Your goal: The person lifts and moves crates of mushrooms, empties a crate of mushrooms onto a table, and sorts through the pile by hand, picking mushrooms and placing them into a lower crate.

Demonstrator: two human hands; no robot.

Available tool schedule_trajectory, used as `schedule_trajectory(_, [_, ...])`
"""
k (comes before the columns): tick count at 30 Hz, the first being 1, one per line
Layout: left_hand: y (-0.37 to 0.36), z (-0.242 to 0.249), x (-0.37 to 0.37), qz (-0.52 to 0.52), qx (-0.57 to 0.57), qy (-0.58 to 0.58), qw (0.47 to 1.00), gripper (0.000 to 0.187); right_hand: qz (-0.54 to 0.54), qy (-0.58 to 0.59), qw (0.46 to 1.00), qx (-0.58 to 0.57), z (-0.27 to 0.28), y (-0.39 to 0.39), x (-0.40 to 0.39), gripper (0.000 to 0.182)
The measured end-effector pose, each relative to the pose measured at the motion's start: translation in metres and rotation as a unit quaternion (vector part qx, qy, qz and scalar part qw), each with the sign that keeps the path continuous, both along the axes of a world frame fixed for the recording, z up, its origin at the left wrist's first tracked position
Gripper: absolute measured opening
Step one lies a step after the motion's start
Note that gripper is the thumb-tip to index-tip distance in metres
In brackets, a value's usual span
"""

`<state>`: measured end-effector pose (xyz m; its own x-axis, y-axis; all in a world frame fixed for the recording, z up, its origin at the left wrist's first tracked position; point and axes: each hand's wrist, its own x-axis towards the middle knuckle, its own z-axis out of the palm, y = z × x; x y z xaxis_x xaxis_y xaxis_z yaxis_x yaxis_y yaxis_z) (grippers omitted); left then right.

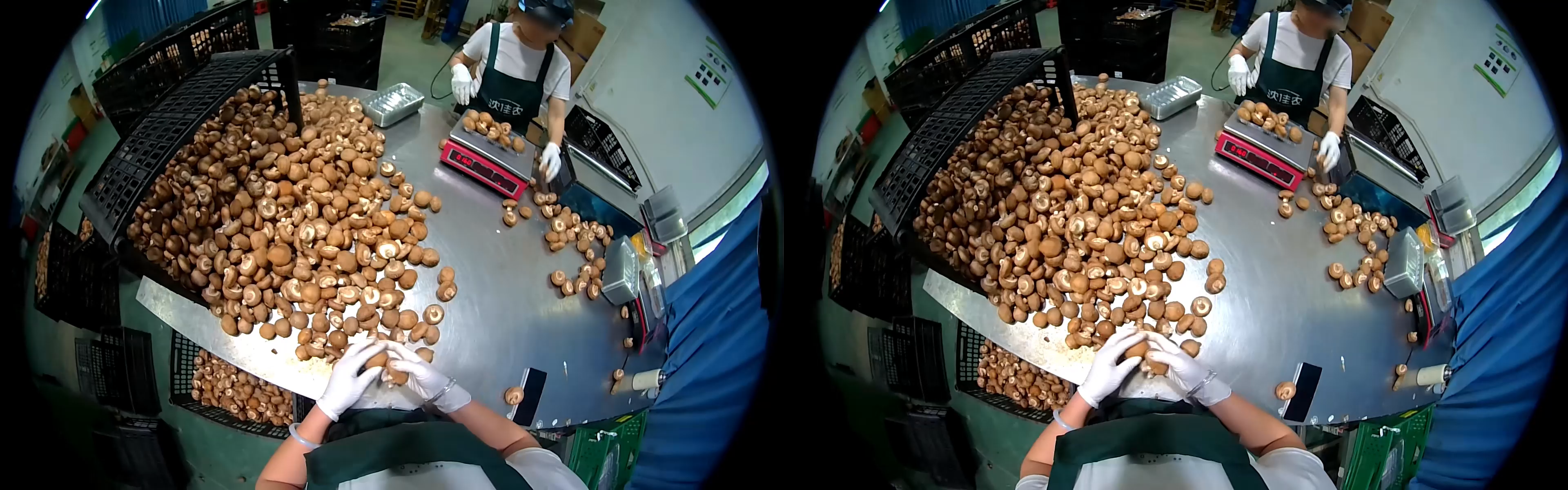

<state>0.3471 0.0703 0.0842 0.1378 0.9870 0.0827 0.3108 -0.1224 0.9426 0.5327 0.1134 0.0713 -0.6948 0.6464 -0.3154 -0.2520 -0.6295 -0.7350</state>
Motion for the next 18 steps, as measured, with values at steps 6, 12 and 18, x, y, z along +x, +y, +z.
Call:
schedule_trajectory(6, [-0.013,-0.022,-0.015,0.123,-0.257,-0.435,0.854,0.036,-0.018,-0.065,0.997,0.034,0.003,0.014,0.023,0.047])
schedule_trajectory(12, [-0.011,-0.025,-0.017,0.175,-0.273,-0.519,0.791,0.043,-0.087,-0.361,0.837,0.402,-0.005,0.109,0.031,0.046])
schedule_trajectory(18, [0.002,-0.018,-0.014,0.172,-0.277,-0.598,0.732,0.048,-0.023,-0.563,0.609,0.558,-0.057,0.165,0.005,0.056])
